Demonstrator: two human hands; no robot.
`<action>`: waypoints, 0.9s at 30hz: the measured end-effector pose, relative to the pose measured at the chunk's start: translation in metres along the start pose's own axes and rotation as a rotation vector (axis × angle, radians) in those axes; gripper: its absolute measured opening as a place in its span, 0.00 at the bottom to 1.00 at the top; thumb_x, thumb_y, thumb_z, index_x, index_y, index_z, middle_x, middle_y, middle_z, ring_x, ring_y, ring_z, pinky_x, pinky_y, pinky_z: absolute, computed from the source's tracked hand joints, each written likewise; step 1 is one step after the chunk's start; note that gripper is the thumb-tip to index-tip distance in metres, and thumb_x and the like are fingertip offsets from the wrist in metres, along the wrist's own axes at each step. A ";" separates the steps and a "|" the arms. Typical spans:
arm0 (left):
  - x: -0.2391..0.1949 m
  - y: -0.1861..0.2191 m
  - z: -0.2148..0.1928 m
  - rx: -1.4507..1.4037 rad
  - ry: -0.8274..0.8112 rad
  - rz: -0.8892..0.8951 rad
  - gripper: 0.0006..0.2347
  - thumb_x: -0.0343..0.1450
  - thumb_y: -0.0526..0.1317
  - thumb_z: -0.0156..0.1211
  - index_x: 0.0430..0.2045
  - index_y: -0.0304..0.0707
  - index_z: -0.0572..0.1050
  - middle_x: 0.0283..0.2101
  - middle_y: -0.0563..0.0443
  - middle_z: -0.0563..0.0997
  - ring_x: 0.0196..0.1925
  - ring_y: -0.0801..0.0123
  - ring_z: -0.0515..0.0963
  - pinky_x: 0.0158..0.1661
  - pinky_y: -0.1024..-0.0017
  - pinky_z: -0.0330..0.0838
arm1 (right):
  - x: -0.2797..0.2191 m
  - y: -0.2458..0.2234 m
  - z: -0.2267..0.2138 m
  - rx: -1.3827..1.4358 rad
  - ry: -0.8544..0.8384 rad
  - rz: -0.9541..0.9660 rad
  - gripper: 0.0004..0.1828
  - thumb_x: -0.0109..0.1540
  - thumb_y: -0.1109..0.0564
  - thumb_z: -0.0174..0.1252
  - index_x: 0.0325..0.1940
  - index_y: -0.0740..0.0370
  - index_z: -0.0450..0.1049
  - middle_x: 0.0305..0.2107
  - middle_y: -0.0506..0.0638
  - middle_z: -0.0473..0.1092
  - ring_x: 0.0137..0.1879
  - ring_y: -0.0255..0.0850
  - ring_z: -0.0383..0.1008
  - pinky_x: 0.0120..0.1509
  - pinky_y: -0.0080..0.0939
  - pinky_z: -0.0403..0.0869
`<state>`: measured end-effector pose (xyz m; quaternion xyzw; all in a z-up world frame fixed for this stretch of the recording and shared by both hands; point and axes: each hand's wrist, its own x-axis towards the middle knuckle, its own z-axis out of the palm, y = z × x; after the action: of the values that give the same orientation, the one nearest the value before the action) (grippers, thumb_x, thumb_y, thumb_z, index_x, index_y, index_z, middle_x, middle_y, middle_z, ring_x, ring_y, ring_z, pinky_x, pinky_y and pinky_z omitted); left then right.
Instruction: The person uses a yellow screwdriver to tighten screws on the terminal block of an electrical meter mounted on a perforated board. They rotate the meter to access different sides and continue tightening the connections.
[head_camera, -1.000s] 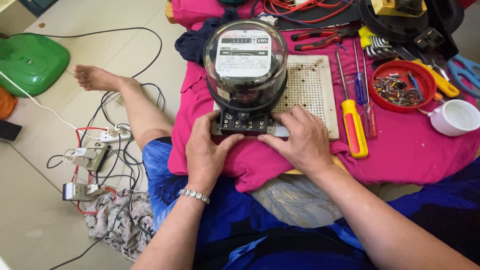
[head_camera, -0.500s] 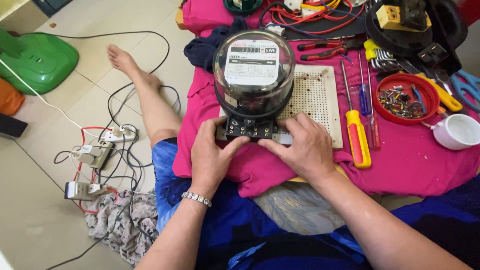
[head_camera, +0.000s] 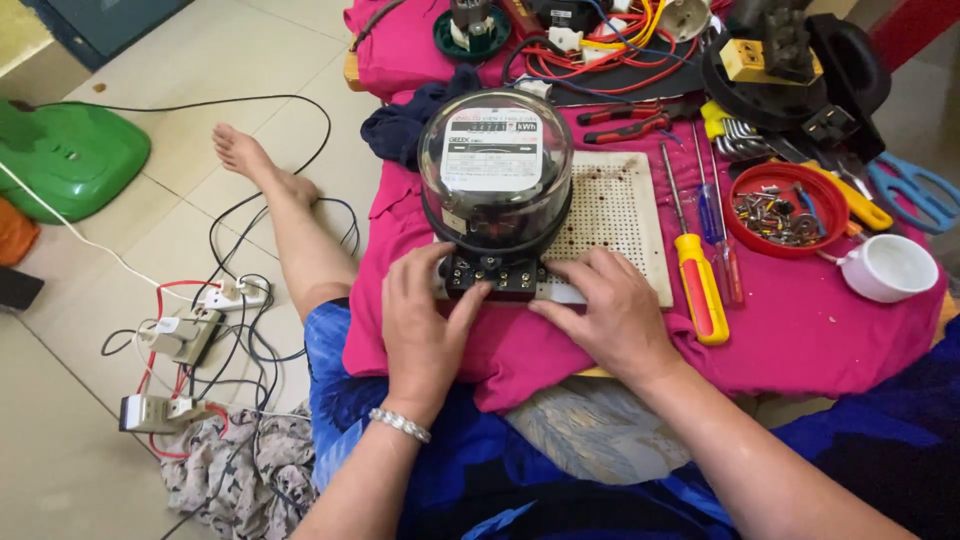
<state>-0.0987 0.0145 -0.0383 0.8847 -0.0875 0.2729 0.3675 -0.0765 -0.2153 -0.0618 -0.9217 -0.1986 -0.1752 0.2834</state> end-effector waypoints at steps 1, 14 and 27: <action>0.002 0.011 -0.001 0.002 0.004 -0.001 0.23 0.65 0.44 0.74 0.52 0.43 0.73 0.49 0.48 0.76 0.58 0.49 0.76 0.58 0.53 0.68 | -0.002 0.003 -0.002 0.001 0.000 -0.005 0.24 0.57 0.40 0.71 0.49 0.55 0.80 0.34 0.48 0.70 0.43 0.48 0.77 0.51 0.49 0.74; -0.003 0.053 0.045 0.287 0.012 0.384 0.10 0.69 0.43 0.65 0.43 0.59 0.79 0.57 0.59 0.77 0.64 0.54 0.70 0.60 0.55 0.64 | -0.007 0.041 -0.017 -0.168 0.150 0.095 0.08 0.62 0.47 0.65 0.44 0.44 0.83 0.35 0.48 0.74 0.43 0.51 0.75 0.50 0.50 0.74; 0.021 0.078 0.107 0.060 -0.544 0.231 0.34 0.70 0.58 0.59 0.68 0.36 0.62 0.67 0.26 0.67 0.70 0.30 0.65 0.70 0.42 0.53 | -0.014 0.092 -0.043 -0.219 0.176 0.290 0.07 0.63 0.50 0.66 0.44 0.46 0.85 0.34 0.53 0.73 0.45 0.56 0.74 0.54 0.54 0.72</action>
<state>-0.0642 -0.1152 -0.0422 0.9201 -0.2747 0.0680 0.2707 -0.0548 -0.3151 -0.0760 -0.9472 -0.0179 -0.2329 0.2198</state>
